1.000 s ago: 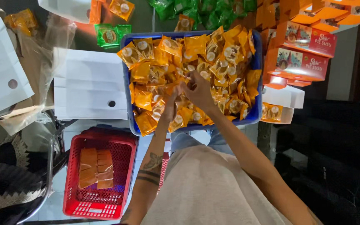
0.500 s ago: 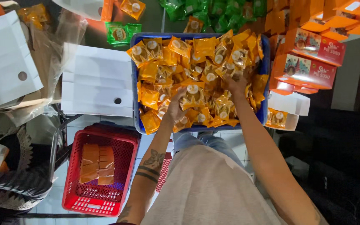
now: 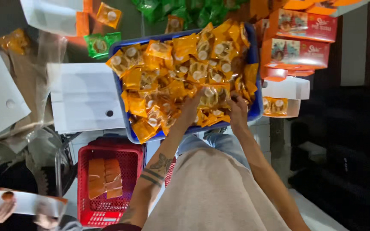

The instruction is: The person packs individually wrapped orange snack packets into red cardboard boxes labeled 'Pie Susu'. They repeatedly pick packets from a blue tray, place them into open boxes, and stack the filled boxes on a pile.

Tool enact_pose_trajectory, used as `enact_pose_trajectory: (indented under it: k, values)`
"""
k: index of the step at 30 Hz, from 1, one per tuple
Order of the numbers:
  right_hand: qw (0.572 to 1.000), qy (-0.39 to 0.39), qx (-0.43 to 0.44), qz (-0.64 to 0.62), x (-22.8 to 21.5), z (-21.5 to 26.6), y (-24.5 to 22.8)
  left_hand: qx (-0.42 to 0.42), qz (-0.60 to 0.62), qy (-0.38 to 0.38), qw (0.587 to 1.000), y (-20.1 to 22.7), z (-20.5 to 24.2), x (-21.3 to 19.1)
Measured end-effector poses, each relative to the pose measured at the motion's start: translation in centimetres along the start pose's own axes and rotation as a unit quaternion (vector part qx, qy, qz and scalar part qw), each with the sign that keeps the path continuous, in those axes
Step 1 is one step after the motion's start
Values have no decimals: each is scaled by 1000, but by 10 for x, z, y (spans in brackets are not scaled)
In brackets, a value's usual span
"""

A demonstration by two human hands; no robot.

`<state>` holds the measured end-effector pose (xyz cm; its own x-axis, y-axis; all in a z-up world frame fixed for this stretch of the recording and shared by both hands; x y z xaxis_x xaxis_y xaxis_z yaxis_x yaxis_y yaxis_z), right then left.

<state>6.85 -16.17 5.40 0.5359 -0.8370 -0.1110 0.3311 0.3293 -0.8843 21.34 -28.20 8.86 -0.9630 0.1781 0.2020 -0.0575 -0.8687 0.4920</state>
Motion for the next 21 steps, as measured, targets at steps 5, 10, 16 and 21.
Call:
enact_pose_trajectory:
  k: [5, 10, 16, 21]
  values:
    - [981, -27, -123, 151, -37, -4, -3, 21, -191, -8, 981, -25, 5, 39]
    - [989, -78, -124, -3, -77, -37, 27, 51, -231, -65, 969, -19, 35, 78]
    - [994, -72, 30, -80, -141, -55, 0, 29, -185, -106, 977, -36, 26, 111]
    - [986, -59, 64, -139, -228, -101, 20, -1, -132, -54, 990, -60, 22, 157]
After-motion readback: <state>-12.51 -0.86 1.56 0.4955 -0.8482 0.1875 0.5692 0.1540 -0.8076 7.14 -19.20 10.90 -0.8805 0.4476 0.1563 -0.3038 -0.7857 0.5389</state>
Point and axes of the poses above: each hand's wrist, its own z-axis away from the middle knuckle, its own x-axis out of the palm, y = z × x, the point moved 2 cm from there along -z, towards the middle knuckle, and after that the axes turned 13 degrees about y, right-handed, at the moved point
